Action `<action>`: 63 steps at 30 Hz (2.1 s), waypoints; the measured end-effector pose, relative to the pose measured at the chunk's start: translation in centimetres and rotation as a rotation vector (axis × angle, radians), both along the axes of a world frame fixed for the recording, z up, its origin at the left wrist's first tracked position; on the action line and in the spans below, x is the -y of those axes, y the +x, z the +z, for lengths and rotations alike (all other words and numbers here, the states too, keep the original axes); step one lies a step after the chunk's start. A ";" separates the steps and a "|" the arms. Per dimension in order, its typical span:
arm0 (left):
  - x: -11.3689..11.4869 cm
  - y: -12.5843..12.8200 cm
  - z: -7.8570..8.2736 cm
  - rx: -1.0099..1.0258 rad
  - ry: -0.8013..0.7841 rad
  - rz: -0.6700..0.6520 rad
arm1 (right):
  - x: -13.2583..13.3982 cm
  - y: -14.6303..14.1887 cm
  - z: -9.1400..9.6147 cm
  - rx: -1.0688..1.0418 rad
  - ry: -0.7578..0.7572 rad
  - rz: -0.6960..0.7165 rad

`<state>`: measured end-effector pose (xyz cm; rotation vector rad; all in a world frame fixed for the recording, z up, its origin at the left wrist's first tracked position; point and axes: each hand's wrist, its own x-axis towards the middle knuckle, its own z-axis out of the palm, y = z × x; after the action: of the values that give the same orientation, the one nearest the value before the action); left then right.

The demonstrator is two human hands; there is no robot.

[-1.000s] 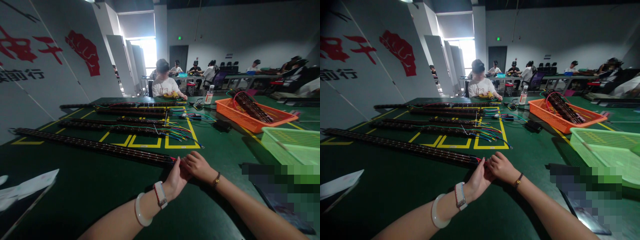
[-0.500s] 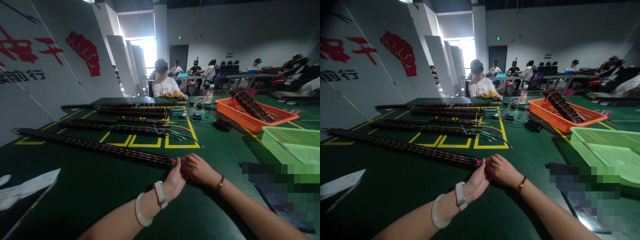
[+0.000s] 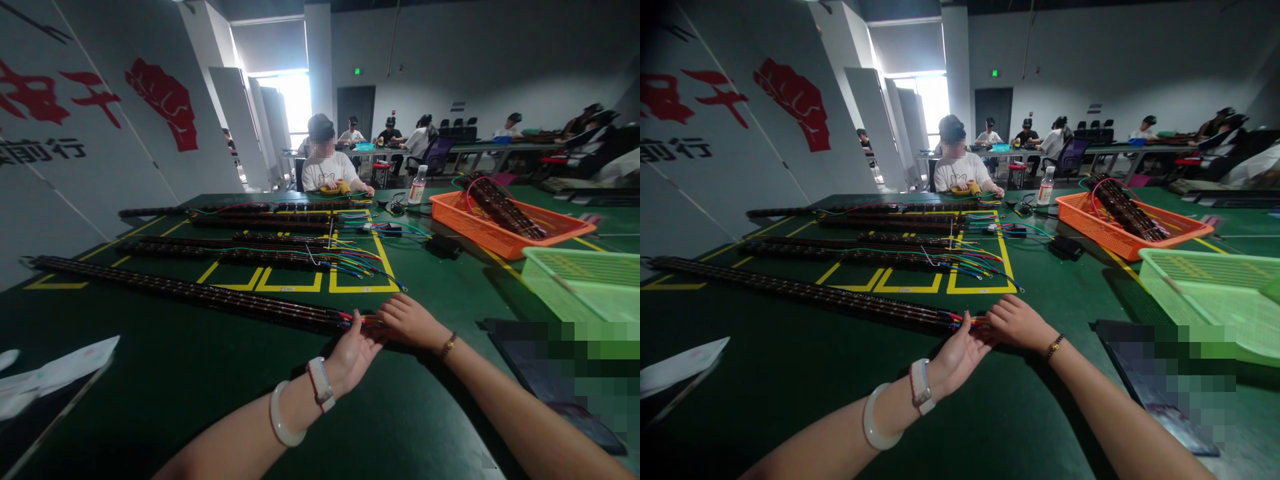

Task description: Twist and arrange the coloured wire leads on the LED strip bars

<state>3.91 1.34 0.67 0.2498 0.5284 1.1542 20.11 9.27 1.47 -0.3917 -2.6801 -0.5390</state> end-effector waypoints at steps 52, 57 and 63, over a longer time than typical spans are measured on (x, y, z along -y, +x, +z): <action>0.1 -0.1 0.0 -0.142 -0.013 -0.003 | -0.5 -0.4 -1.4 -0.453 -0.782 -0.387; 0.2 0.0 0.2 -0.160 0.016 0.002 | 0.4 -0.4 -1.0 -0.272 -0.562 -0.108; 0.4 0.1 0.4 -0.199 0.008 0.003 | 0.5 -0.6 -0.9 -0.320 -0.668 -0.150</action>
<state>3.99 0.97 1.11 0.3738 0.6993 1.1409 19.51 8.80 0.56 -0.7854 -2.4546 0.3800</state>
